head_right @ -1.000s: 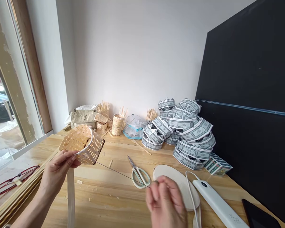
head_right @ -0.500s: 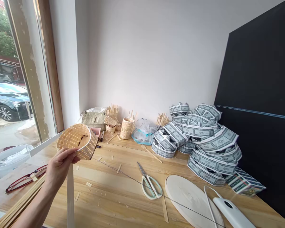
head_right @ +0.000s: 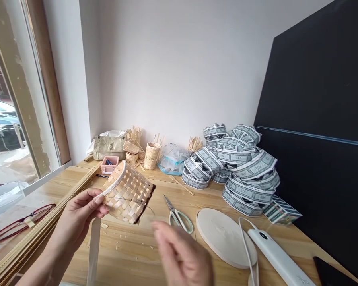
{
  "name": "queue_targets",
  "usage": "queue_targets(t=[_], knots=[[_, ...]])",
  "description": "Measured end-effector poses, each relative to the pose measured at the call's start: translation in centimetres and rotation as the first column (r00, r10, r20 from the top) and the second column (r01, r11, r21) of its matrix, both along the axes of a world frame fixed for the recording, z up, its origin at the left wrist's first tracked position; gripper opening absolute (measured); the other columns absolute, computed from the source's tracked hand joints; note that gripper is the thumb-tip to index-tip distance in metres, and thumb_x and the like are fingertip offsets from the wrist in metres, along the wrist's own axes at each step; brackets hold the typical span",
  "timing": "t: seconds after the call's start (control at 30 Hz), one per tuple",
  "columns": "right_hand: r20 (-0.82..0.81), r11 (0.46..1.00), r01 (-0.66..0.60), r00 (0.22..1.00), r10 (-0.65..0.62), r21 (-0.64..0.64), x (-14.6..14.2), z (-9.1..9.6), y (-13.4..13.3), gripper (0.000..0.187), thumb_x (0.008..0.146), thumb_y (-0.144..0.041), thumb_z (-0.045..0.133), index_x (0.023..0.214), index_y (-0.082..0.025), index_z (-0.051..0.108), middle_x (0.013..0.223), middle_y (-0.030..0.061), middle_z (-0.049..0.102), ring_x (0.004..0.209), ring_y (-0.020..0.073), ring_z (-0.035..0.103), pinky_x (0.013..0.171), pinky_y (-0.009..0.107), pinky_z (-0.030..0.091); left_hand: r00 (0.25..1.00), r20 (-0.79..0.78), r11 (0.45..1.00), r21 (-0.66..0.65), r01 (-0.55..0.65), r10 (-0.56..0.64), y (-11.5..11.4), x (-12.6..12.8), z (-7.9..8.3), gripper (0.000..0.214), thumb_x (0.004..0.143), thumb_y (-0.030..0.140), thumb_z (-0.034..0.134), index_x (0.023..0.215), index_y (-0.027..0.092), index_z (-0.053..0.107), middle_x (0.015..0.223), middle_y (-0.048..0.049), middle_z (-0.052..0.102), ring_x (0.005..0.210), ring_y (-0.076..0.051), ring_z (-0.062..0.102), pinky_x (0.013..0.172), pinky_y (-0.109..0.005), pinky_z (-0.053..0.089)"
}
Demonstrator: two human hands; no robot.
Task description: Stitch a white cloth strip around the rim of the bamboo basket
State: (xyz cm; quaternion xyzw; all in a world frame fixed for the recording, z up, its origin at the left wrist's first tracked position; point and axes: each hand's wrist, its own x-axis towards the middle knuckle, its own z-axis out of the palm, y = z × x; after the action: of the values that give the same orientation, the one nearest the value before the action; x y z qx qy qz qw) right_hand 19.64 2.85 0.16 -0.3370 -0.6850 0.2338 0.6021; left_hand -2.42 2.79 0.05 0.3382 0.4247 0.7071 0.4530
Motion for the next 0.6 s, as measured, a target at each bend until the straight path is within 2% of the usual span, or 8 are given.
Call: queue_targets(t=[0.07, 0.17, 0.27, 0.43, 0.6], knots=[[0.201, 0.972, -0.059, 0.98, 0.013, 0.227, -2.7, 1.3, -0.4, 0.019, 0.085, -0.016, 0.051, 0.089, -0.022, 0.068, 0.06, 0.0006, 0.061, 0.048, 0.0118, 0.055, 0.046, 0.02, 0.043, 0.999, 0.01, 0.999, -0.007, 0.051, -0.051, -0.2, 0.9, 0.2, 0.031, 0.058, 0.036, 0.078, 0.071, 0.013, 0.062, 0.052, 0.0002, 0.063, 0.049, -0.008, 0.058, 0.049, -0.014, 0.045], [0.351, 0.928, -0.027, 0.93, -0.113, 0.371, -4.8, 2.1, -0.3, 0.026, 0.086, -0.01, 0.041, 0.091, -0.016, 0.066, 0.061, 0.0023, 0.063, 0.05, 0.0125, 0.058, 0.047, 0.02, 0.043, 0.997, 0.004, 0.997, -0.008, 0.082, -0.082, -0.3, 1.7, 0.3, 0.03, 0.059, 0.036, 0.078, 0.07, 0.013, 0.063, 0.051, -0.0006, 0.063, 0.048, -0.009, 0.057, 0.048, -0.015, 0.045], [0.407, 0.91, 0.011, 0.892, -0.197, 0.415, -5.6, 1.8, 0.0, 0.031, 0.086, -0.008, 0.035, 0.097, -0.01, 0.064, 0.068, 0.0061, 0.067, 0.056, 0.0162, 0.063, 0.051, 0.023, 0.046, 0.995, 0.0, 0.995, -0.004, 0.101, -0.101, -0.5, 2.0, 0.2, 0.029, 0.058, 0.035, 0.079, 0.07, 0.013, 0.064, 0.051, -0.0015, 0.064, 0.048, -0.009, 0.057, 0.048, -0.015, 0.045], [0.436, 0.903, 0.001, 0.876, -0.208, 0.429, -5.8, 0.9, 0.1, 0.034, 0.085, -0.007, 0.034, 0.106, -0.009, 0.06, 0.071, 0.0064, 0.069, 0.056, 0.0153, 0.063, 0.049, 0.023, 0.045, 0.991, 0.021, 0.991, -0.005, 0.136, -0.135, -0.5, 2.2, 0.0, 0.028, 0.058, 0.034, 0.079, 0.071, 0.013, 0.066, 0.052, -0.0019, 0.065, 0.049, -0.009, 0.058, 0.048, -0.015, 0.045], [0.454, 0.898, 0.0, 0.862, -0.223, 0.44, -5.4, 0.6, 0.3, 0.033, 0.086, -0.006, 0.034, 0.106, -0.009, 0.06, 0.08, 0.0074, 0.07, 0.064, 0.0159, 0.065, 0.054, 0.024, 0.047, 0.989, 0.001, 0.989, 0.009, 0.145, -0.145, -0.5, 2.5, -0.1, 0.026, 0.06, 0.034, 0.078, 0.071, 0.013, 0.067, 0.052, -0.0027, 0.065, 0.049, -0.01, 0.058, 0.048, -0.015, 0.045]])
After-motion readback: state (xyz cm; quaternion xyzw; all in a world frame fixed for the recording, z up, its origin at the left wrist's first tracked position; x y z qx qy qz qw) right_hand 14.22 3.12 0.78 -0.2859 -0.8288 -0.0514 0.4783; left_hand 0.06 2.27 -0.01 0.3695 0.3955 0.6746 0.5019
